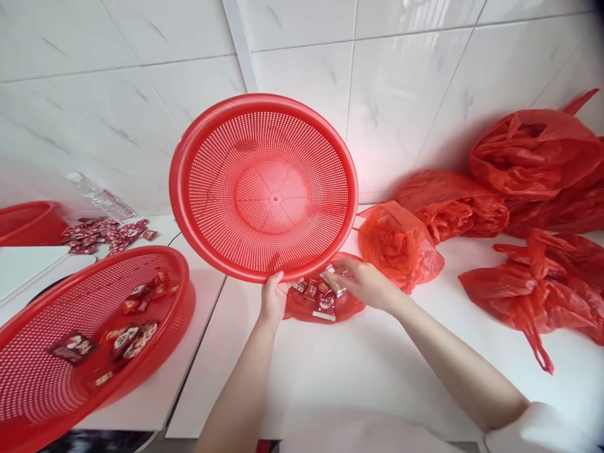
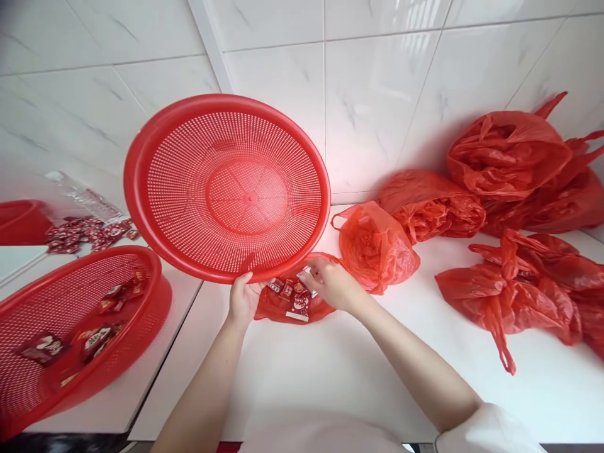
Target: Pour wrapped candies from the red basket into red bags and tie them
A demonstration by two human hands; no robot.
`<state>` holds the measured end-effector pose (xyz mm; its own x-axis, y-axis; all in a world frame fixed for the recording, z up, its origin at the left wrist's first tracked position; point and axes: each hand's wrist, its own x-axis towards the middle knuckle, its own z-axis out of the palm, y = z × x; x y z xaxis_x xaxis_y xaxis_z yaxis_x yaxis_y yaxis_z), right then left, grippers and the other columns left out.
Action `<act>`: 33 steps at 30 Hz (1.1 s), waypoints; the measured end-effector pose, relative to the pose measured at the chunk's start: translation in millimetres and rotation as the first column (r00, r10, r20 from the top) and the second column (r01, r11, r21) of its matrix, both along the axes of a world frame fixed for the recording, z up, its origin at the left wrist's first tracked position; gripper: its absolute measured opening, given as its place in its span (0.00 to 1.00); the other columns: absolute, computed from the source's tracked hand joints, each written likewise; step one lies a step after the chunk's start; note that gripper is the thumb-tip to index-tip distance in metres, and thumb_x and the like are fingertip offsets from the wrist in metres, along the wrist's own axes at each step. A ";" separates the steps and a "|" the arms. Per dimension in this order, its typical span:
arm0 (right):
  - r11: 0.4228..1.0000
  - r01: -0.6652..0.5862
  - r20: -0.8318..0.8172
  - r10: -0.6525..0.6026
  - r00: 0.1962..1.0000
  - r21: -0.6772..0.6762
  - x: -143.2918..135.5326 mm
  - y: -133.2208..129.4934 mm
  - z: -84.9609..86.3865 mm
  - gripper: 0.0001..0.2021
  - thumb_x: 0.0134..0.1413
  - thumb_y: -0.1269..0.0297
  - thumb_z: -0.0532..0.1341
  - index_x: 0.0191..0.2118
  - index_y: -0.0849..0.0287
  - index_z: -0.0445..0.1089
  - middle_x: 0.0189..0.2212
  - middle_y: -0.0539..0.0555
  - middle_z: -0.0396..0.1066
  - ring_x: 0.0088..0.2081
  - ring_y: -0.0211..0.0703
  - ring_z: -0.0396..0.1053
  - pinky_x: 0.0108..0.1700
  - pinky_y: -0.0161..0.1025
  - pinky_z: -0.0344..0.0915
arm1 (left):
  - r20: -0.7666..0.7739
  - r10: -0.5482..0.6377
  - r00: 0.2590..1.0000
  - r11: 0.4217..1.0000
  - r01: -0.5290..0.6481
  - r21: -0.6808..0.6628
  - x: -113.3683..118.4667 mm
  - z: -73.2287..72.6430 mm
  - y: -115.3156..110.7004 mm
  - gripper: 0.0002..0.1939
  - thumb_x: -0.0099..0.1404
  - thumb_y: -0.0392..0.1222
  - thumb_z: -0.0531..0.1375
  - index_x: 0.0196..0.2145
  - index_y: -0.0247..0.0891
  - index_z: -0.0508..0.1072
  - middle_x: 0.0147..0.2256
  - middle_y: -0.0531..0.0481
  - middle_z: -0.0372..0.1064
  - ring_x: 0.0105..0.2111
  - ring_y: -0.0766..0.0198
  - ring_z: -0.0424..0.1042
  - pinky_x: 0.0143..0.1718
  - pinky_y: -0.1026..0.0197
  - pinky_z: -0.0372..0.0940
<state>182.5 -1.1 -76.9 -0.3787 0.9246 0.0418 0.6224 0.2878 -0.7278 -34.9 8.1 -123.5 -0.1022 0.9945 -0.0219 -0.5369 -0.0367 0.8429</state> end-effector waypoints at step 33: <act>0.837 0.547 -0.950 -0.151 0.273 0.024 66.5 -14.4 91.7 0.08 0.57 0.59 0.59 0.38 0.53 0.72 0.46 0.54 0.73 0.41 0.50 0.75 0.29 0.39 0.70 | -0.249 0.811 0.529 0.575 -0.642 0.508 -27.8 -3.7 9.8 0.12 0.56 0.35 0.55 0.35 0.41 0.54 0.33 0.54 0.66 0.22 0.71 0.65 0.25 0.65 0.58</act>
<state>249.0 -15.5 14.8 0.4355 0.8090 0.3949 -0.2491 0.5298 -0.8107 -62.7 18.0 -127.1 -0.7043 0.4914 0.5123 0.2070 -0.5481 0.8104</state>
